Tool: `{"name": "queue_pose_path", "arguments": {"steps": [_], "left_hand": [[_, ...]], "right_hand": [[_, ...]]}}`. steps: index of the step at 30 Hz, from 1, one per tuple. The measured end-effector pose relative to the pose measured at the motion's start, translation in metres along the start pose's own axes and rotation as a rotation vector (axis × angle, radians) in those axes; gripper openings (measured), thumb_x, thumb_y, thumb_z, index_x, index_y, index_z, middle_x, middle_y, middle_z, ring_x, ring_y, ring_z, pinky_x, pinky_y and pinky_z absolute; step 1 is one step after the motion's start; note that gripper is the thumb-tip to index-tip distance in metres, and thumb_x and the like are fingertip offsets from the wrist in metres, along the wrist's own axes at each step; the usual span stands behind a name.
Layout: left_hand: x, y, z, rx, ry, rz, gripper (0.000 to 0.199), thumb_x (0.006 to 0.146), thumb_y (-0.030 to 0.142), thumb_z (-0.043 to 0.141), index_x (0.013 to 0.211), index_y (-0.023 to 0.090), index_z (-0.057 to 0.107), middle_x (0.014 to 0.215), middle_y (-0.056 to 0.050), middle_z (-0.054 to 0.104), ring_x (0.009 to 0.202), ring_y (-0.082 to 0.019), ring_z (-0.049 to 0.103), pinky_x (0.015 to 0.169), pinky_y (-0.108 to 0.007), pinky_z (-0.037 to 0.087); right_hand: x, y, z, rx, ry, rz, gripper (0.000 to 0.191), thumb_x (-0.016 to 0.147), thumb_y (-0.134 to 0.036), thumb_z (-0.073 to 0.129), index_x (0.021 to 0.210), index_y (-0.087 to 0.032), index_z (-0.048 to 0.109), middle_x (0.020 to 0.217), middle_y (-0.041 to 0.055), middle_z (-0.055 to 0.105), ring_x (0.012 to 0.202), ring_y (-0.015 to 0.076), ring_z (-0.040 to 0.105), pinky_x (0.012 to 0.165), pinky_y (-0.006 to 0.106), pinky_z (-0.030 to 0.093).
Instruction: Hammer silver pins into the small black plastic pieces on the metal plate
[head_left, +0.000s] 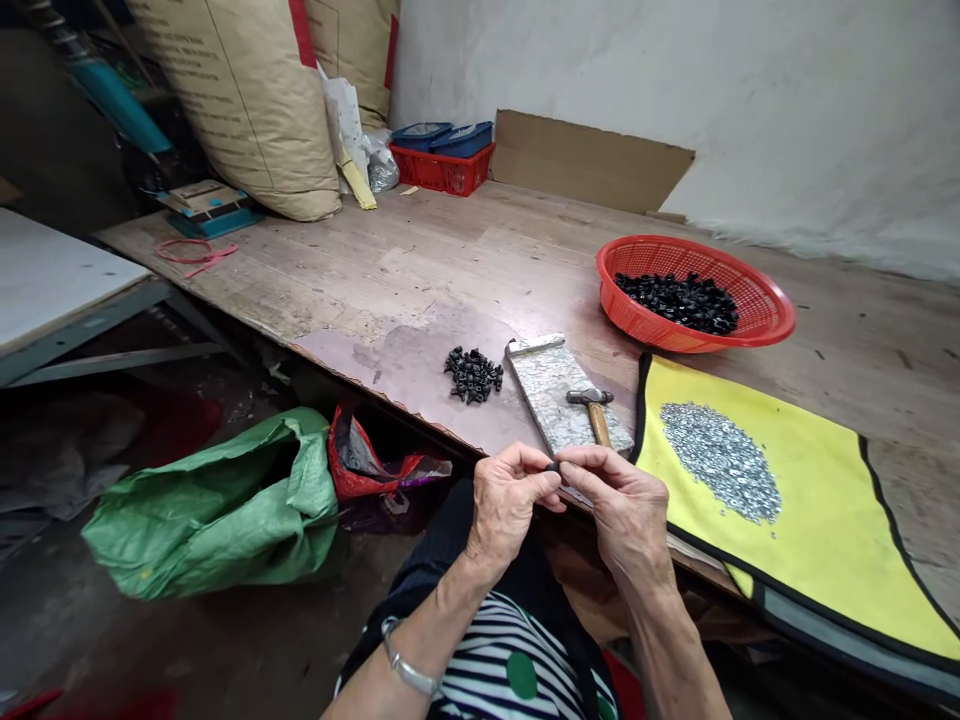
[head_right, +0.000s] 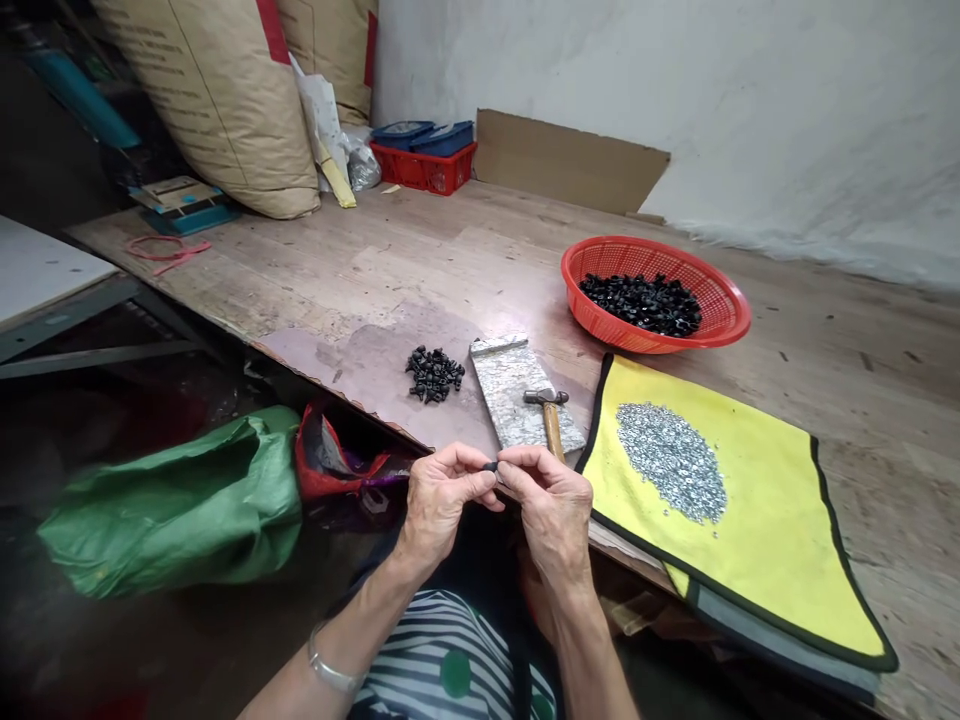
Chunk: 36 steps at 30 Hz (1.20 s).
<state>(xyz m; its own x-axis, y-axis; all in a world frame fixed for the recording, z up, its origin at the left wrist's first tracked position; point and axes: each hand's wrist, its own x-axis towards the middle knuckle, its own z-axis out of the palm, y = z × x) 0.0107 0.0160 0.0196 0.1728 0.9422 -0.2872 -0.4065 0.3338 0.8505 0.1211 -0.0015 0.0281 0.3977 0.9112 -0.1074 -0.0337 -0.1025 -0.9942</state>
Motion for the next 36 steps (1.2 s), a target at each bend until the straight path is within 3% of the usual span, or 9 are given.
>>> {"name": "queue_pose_path", "arguments": {"steps": [8,16,22,27,32,34,36], "left_hand": [[-0.001,0.000,-0.003,0.007,-0.055,0.020,0.007,0.062,0.014,0.067,0.066,0.012,0.063,0.054,-0.001,0.063,0.044,-0.013,0.059,0.046,-0.024,0.052],[-0.003,-0.007,-0.001,-0.139,-0.076,-0.044,0.011,0.060,0.015,0.069,0.067,0.010,0.061,0.055,-0.002,0.062,0.039,-0.012,0.054,0.040,-0.026,0.051],[-0.005,-0.004,0.006,-0.073,-0.027,-0.013,0.014,0.060,0.019,0.071,0.066,0.009,0.063,0.055,-0.002,0.061,0.043,-0.011,0.055,0.043,-0.023,0.052],[-0.005,-0.005,0.007,-0.124,-0.036,-0.069,0.017,0.057,0.020,0.073,0.065,0.010,0.061,0.051,-0.001,0.060,0.039,-0.010,0.052,0.040,-0.025,0.052],[0.002,-0.008,0.004,-0.150,-0.056,-0.090,0.021,0.057,0.022,0.074,0.067,0.009,0.060,0.052,-0.001,0.059,0.041,-0.010,0.053,0.042,-0.027,0.053],[0.007,-0.007,0.002,-0.149,-0.027,-0.086,0.024,0.055,0.022,0.075,0.068,0.010,0.059,0.053,-0.001,0.059,0.041,-0.010,0.053,0.042,-0.027,0.054],[0.013,-0.006,0.000,-0.138,0.011,-0.076,0.026,0.053,0.023,0.075,0.068,0.010,0.058,0.052,0.000,0.058,0.041,-0.010,0.053,0.041,-0.027,0.053]], "right_hand": [[0.005,-0.005,-0.005,0.211,-0.141,0.225,0.018,0.053,-0.024,0.079,0.063,-0.014,0.068,0.067,0.0025,0.065,0.056,0.0109,0.055,0.053,0.022,0.046],[-0.004,0.003,-0.006,0.243,-0.040,0.163,0.017,0.051,-0.021,0.081,0.063,-0.015,0.070,0.059,0.0011,0.063,0.053,0.0125,0.056,0.053,0.024,0.047],[-0.004,0.003,-0.008,0.256,0.021,0.138,0.019,0.049,-0.021,0.082,0.063,-0.015,0.070,0.061,0.0013,0.063,0.055,0.0126,0.056,0.053,0.025,0.048],[-0.006,0.005,-0.009,0.230,0.015,0.128,0.019,0.051,-0.023,0.081,0.064,-0.015,0.069,0.063,0.0014,0.063,0.055,0.0135,0.056,0.053,0.026,0.047],[0.000,0.001,-0.019,0.018,-0.011,0.145,0.030,0.054,-0.034,0.080,0.074,-0.016,0.069,0.068,0.0025,0.065,0.061,0.0167,0.059,0.059,0.030,0.048],[0.006,-0.002,-0.027,-0.205,0.042,0.020,0.034,0.061,-0.041,0.073,0.085,-0.017,0.069,0.077,0.0045,0.067,0.069,0.0194,0.060,0.064,0.032,0.048],[0.012,-0.003,-0.034,-0.574,0.120,-0.177,0.032,0.069,-0.043,0.064,0.087,-0.017,0.067,0.082,0.0073,0.066,0.074,0.0218,0.060,0.065,0.034,0.046]]}}
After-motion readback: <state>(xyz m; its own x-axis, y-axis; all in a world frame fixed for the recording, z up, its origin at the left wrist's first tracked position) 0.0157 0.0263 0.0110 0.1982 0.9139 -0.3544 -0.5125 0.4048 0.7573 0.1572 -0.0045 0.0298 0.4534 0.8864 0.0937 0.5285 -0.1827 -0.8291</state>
